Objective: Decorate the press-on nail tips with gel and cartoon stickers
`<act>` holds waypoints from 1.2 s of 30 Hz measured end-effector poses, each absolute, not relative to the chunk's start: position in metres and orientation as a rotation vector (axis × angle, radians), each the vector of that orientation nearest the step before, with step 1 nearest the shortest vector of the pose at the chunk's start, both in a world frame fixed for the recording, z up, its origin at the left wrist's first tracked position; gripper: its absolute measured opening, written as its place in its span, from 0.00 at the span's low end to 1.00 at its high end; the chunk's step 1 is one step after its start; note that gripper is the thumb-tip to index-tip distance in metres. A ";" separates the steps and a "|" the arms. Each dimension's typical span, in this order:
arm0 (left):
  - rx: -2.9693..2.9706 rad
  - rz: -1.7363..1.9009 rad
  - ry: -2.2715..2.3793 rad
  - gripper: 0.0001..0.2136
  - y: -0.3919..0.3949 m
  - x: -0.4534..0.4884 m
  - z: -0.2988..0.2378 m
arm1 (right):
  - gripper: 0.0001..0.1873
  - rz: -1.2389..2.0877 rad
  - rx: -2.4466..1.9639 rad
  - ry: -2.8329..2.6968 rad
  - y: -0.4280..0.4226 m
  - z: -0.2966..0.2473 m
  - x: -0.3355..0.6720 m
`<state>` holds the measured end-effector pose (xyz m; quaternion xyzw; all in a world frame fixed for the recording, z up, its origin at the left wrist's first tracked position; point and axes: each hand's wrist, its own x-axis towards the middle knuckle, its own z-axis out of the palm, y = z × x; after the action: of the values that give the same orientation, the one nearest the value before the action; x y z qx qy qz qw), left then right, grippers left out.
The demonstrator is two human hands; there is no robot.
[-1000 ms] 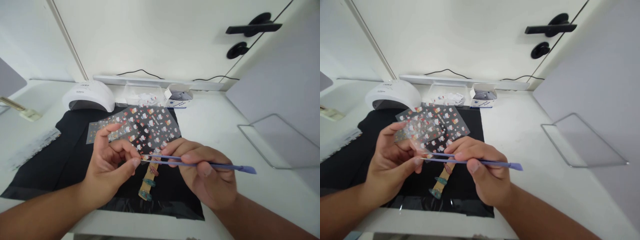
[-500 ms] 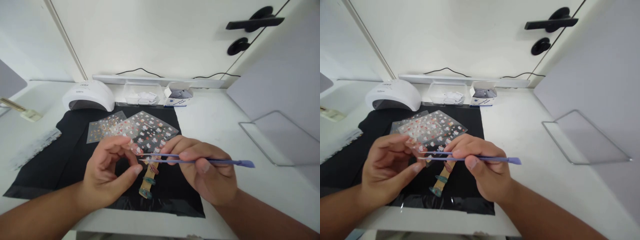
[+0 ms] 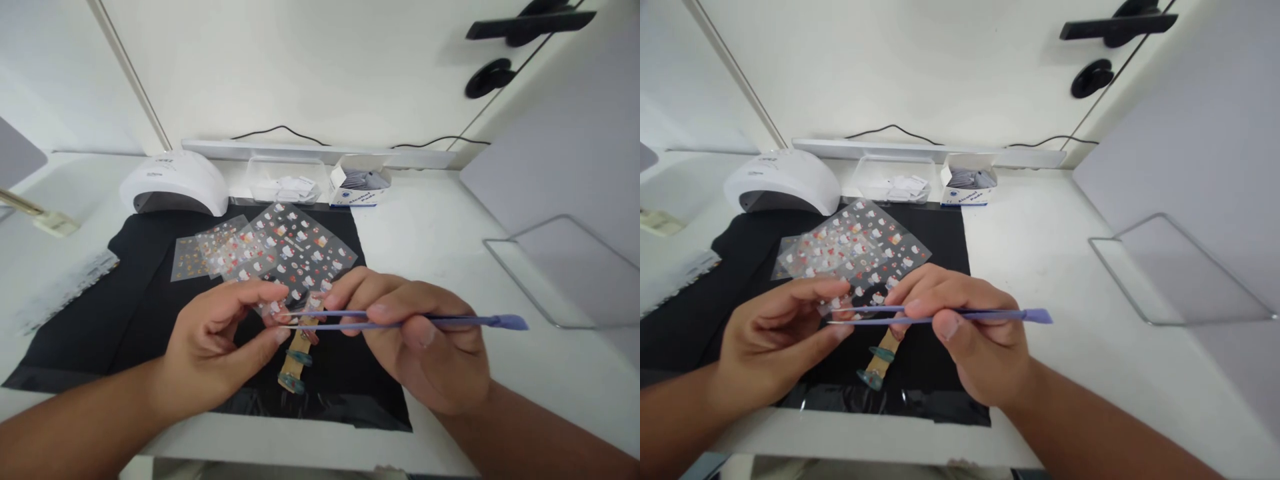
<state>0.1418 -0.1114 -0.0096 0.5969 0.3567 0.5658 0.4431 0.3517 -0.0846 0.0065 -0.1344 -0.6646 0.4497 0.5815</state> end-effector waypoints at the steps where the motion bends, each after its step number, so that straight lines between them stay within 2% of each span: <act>1: 1.489 1.403 0.892 0.18 -0.112 0.142 -0.009 | 0.13 1.047 -0.316 -1.552 -0.085 0.007 0.352; 10: 1.426 1.333 0.869 0.22 -0.112 0.139 -0.003 | 0.14 1.138 -0.336 -1.520 -0.087 0.011 0.357; 16: 1.301 1.320 0.869 0.19 -0.115 0.139 -0.002 | 0.13 1.119 -0.375 -1.576 -0.088 0.015 0.359; 36: 1.626 1.379 0.942 0.22 -0.117 0.138 -0.001 | 0.14 1.014 -0.406 -1.590 -0.100 0.013 0.357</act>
<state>0.1377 -0.1174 -0.0005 0.6411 0.3713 0.5437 0.3944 0.3570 -0.0997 0.0130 -0.1728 -0.6775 0.4318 0.5698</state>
